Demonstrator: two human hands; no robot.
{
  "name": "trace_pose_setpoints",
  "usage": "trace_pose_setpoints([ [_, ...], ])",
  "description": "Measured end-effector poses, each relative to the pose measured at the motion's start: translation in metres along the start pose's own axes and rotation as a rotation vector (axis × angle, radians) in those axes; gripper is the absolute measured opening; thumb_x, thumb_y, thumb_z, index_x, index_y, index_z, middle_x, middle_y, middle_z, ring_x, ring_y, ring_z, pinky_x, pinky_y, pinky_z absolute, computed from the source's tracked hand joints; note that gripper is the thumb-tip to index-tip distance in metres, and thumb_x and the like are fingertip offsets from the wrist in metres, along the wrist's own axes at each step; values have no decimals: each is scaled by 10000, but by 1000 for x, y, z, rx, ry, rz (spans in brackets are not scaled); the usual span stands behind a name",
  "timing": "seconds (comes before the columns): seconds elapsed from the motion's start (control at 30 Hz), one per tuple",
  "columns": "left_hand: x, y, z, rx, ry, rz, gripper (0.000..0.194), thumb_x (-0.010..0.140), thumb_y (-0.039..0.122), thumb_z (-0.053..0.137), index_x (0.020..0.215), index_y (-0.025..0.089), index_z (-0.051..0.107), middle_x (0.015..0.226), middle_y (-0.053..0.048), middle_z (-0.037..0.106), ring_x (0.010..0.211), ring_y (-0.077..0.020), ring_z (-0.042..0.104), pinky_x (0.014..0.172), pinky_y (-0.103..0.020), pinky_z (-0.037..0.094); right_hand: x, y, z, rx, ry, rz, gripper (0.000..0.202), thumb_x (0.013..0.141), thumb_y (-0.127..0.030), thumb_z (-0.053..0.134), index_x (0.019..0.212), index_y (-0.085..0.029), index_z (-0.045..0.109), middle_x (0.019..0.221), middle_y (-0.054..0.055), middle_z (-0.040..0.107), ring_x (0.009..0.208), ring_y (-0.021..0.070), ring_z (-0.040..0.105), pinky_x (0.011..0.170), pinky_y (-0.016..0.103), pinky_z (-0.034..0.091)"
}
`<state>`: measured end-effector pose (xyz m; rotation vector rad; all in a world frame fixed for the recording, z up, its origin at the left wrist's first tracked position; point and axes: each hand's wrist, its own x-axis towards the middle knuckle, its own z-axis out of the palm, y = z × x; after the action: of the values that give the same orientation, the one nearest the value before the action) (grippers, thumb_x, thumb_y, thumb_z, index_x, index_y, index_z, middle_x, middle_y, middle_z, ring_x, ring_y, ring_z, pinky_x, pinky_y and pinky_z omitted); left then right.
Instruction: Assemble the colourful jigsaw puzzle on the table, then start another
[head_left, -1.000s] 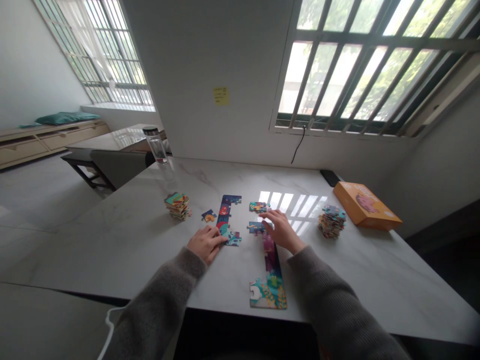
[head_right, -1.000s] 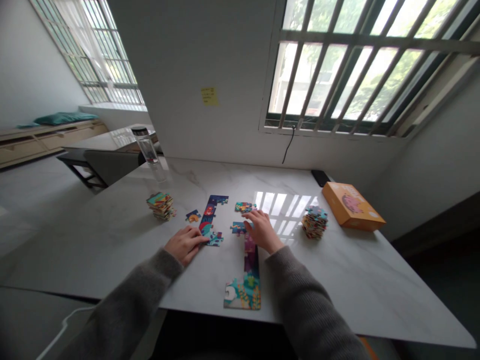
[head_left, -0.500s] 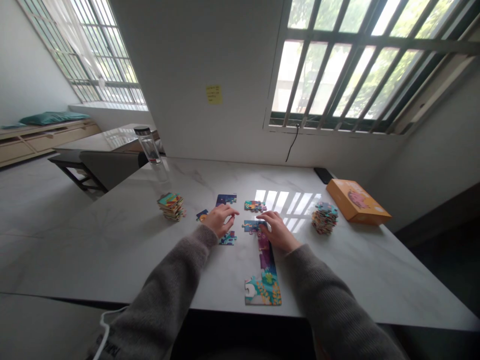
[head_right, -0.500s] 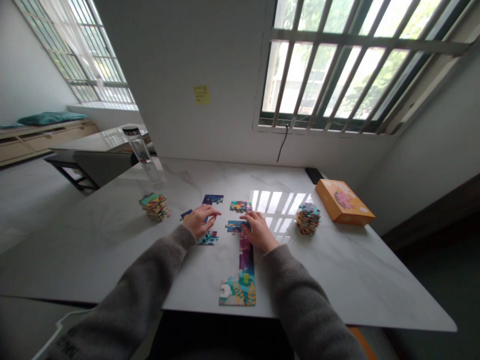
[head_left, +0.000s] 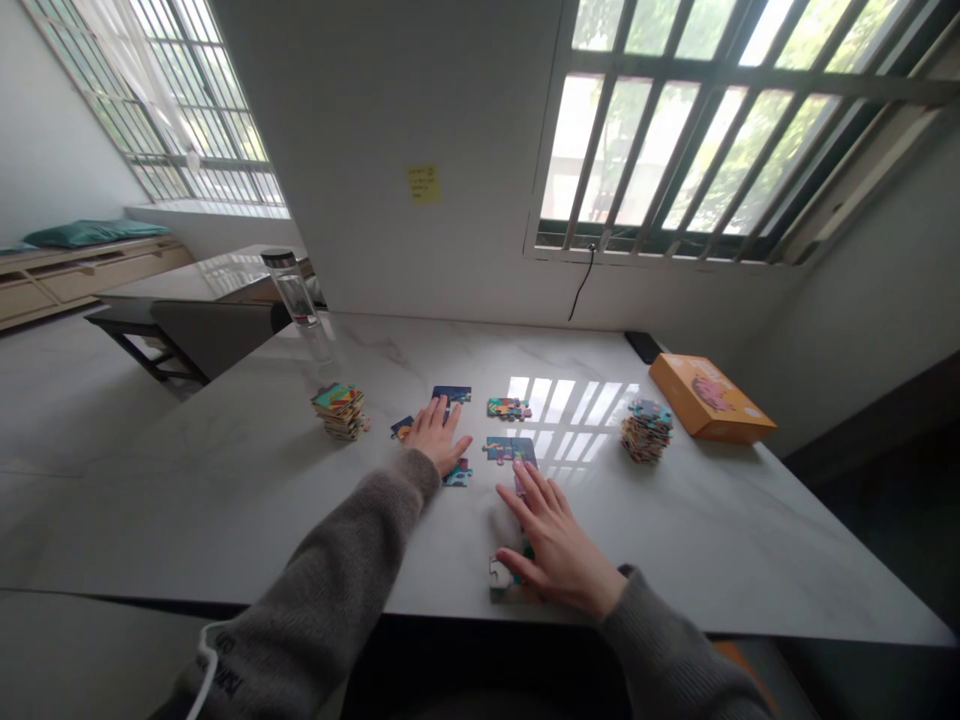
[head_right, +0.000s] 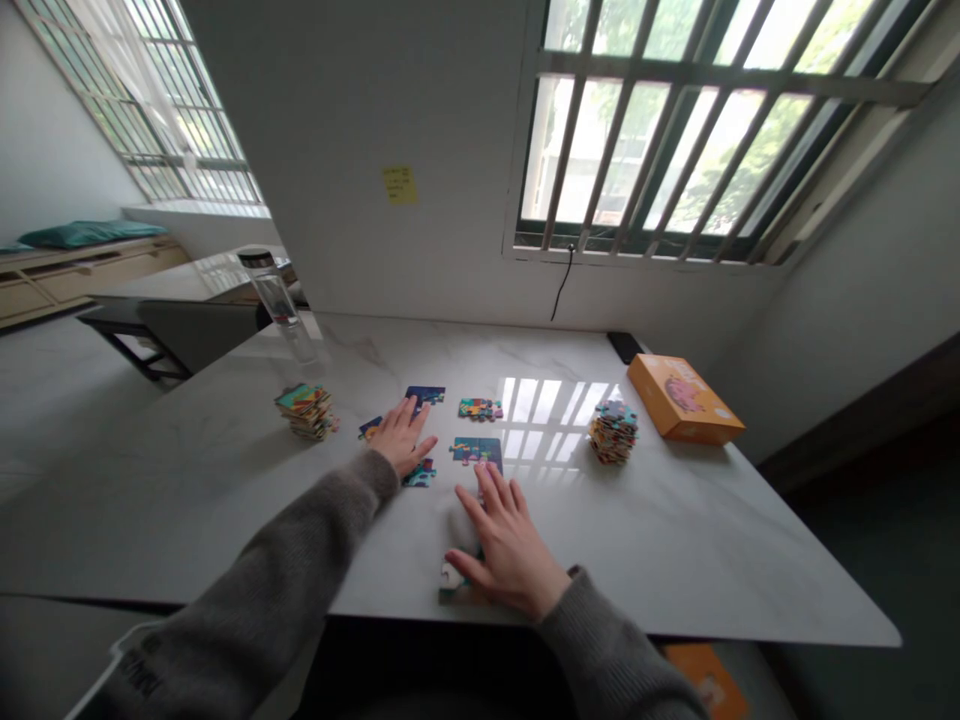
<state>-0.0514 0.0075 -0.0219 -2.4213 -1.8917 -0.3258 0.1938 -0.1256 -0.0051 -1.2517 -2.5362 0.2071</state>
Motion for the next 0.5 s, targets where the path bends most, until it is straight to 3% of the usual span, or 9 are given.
trace_pose_setpoints([
  [0.1,-2,4,5,25,-72,1,685,966,485,453,1549,142,345,1641,-187,221,1520,-357,178,1218,-511,185,-1,0,0,-25,-18,48,715,943,-499,543,1566,-246,301,1665,137,150,1526,386,126,1171,649,261],
  [0.27,-9,6,11,57,-115,-14,647,961,380,446,1537,97,364,1631,-205,240,1513,-381,188,1223,-510,164,10,8,5,-34,-10,52,593,1004,-384,443,1565,-260,298,1656,108,211,1528,348,150,1177,635,265],
  [0.37,-9,7,11,43,-113,-11,647,961,373,441,1532,77,368,1626,-218,243,1511,-392,189,1222,-514,161,32,32,7,-4,49,40,573,998,-337,455,1549,-246,328,1624,113,293,1503,324,235,1157,575,346],
  [0.5,-9,7,11,29,-96,-13,639,958,369,441,1524,78,383,1624,-206,259,1509,-384,200,1221,-513,163,82,80,5,46,142,-34,490,940,-218,533,1427,-206,491,1490,143,480,1400,316,383,1094,528,426],
])
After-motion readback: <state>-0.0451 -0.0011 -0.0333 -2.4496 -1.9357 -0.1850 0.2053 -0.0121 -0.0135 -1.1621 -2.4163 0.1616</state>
